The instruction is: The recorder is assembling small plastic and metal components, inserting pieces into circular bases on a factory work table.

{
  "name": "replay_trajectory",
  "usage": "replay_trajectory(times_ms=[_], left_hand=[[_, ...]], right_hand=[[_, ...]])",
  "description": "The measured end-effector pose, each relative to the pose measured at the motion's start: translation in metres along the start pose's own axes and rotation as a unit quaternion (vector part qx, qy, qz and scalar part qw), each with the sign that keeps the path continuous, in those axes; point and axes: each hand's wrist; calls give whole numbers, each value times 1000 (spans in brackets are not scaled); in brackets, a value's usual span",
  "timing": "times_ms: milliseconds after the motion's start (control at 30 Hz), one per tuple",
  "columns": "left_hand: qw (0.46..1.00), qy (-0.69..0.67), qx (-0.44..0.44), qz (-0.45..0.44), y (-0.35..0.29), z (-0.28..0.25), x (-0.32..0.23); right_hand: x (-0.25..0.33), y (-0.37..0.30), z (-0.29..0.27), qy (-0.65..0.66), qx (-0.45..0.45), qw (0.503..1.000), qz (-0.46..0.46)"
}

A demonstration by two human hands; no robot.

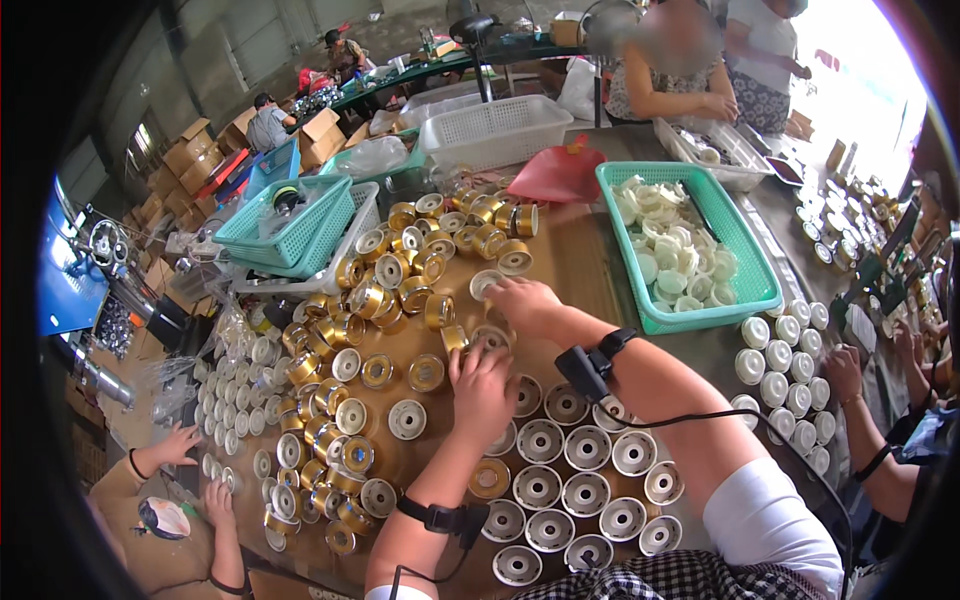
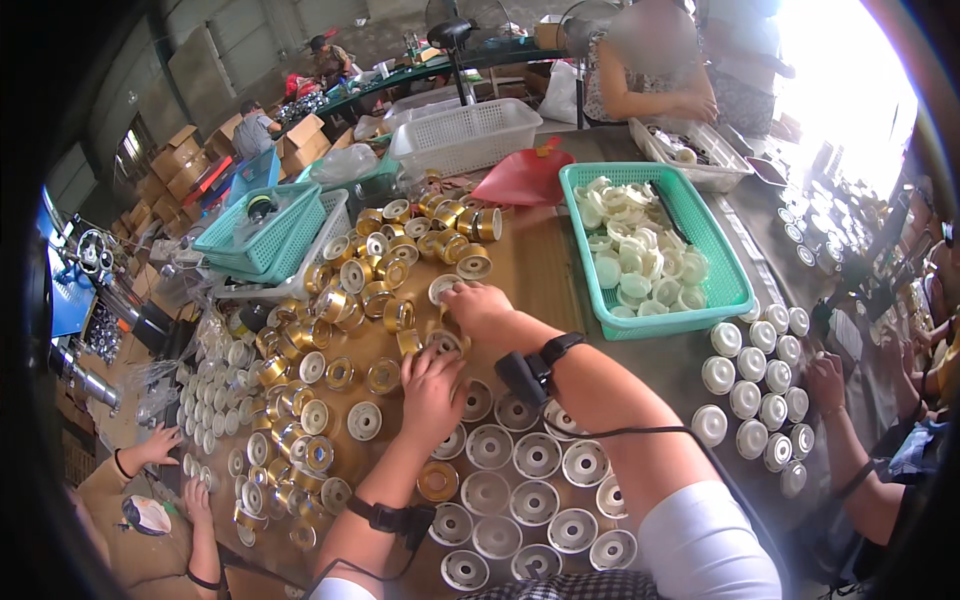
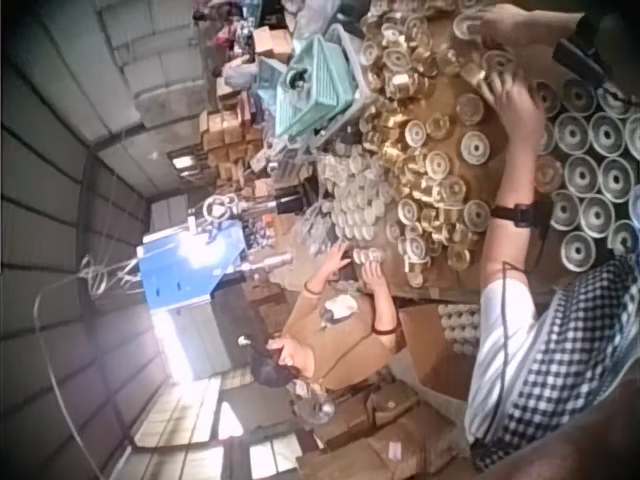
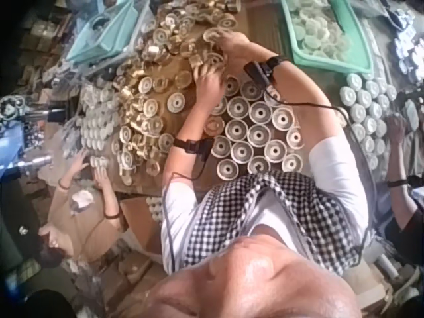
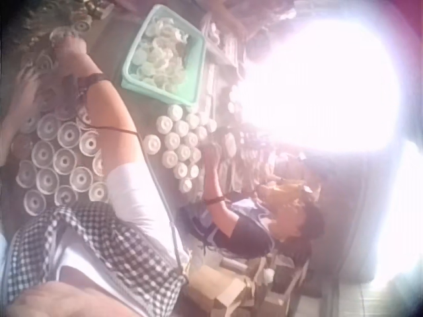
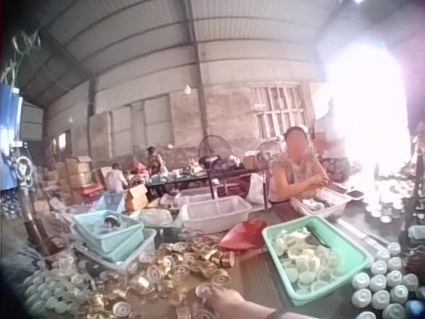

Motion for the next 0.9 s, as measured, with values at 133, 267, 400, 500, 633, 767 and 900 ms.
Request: replay_trajectory(times_ms=[133,267,400,500,633,767,900], left_hand=[[999,-11,10,46,15,11,-11],[998,22,40,53,37,7,-23],[993,-18,89,73,29,10,-28],[988,-40,128,79,5,7,-33],[993,-18,-97,67,-3,-21,-15],[971,40,-61,-229,15,-31,60],[982,69,48,-167,31,-12,59]], right_hand=[[-18,-18,-14,26,35,998,45],[-32,-41,-20,-8,92,991,99],[-51,-81,-8,-25,30,985,167],[-56,-112,-8,-32,17,993,115],[-24,-154,-14,-27,69,991,113],[9,-167,-37,-9,194,981,-3],[18,-118,-78,-8,139,990,37]])
Point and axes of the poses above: each hand's wrist, its own y-axis towards the middle knuckle, its own z-axis out of the palm, x = y × z, and after that the axes turned 9 degrees about x, right-handed
